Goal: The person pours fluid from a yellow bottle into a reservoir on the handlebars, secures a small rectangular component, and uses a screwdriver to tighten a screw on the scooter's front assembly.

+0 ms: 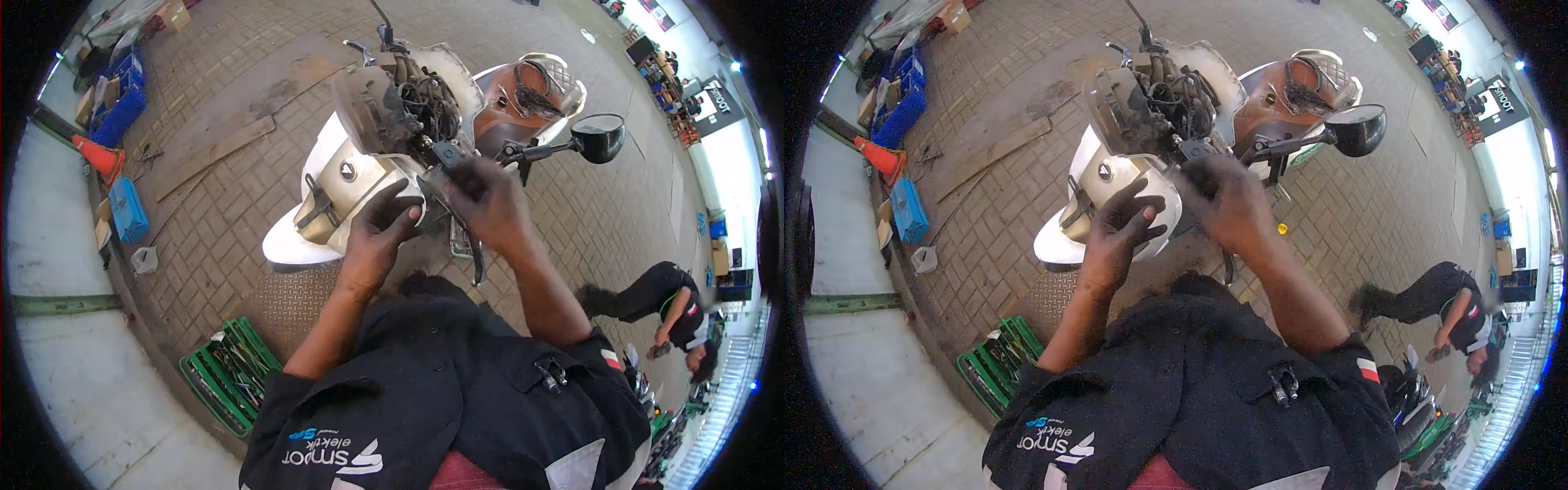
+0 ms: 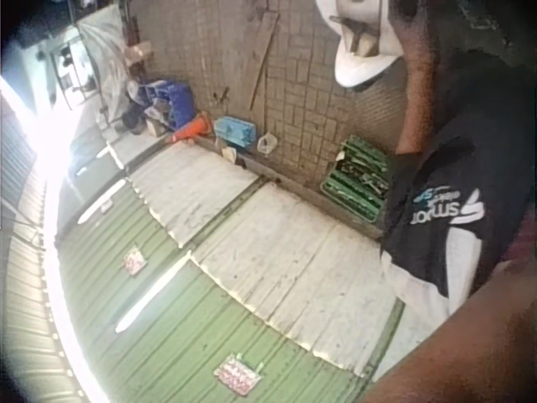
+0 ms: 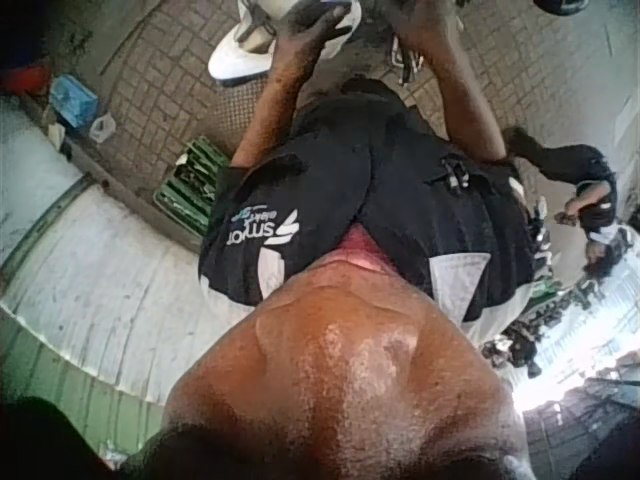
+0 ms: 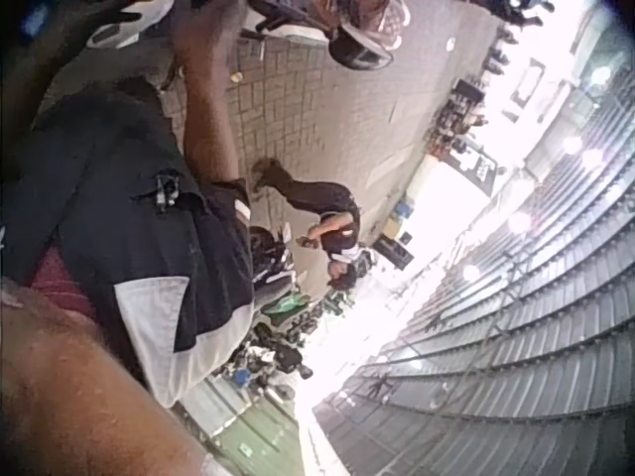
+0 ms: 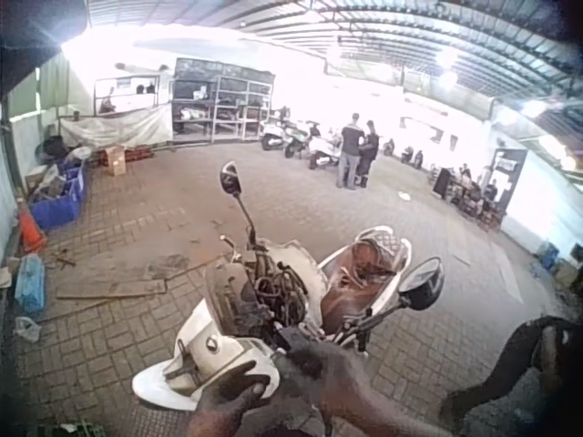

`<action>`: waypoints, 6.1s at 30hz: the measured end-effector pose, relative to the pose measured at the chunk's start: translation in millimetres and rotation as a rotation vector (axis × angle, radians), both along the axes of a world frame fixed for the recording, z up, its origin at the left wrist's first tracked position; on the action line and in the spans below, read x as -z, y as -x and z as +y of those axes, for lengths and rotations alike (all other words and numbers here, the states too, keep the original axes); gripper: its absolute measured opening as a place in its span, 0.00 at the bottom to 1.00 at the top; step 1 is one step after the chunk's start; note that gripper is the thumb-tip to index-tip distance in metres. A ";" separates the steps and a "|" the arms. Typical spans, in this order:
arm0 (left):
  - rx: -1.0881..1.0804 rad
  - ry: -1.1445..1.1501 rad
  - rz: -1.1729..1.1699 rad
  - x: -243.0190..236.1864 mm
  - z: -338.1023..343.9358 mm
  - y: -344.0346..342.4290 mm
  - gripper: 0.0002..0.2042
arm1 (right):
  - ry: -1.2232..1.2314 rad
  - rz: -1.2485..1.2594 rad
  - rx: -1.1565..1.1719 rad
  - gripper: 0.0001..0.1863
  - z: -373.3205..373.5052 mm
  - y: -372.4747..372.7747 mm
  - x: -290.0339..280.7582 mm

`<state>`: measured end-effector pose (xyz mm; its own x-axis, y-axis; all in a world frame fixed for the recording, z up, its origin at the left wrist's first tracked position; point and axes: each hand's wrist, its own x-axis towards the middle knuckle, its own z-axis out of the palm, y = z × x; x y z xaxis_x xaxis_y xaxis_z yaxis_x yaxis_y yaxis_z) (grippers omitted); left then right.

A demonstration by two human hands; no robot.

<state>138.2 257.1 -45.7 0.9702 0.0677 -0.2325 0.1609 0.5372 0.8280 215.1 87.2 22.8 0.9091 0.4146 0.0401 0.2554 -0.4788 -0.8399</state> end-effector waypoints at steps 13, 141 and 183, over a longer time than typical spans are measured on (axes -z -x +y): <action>-0.044 -0.490 -0.057 20.4 5.0 -11.8 0.14 | 0.682 -0.606 -0.013 0.14 4.8 -43.2 20.1; -0.128 -1.830 0.141 647.5 -238.9 -326.8 0.18 | 0.242 -0.241 -0.067 0.15 -238.8 -261.0 759.6; 0.050 -1.244 0.261 647.5 -176.6 -371.0 0.17 | 0.360 0.177 -0.102 0.18 -215.8 -248.0 751.4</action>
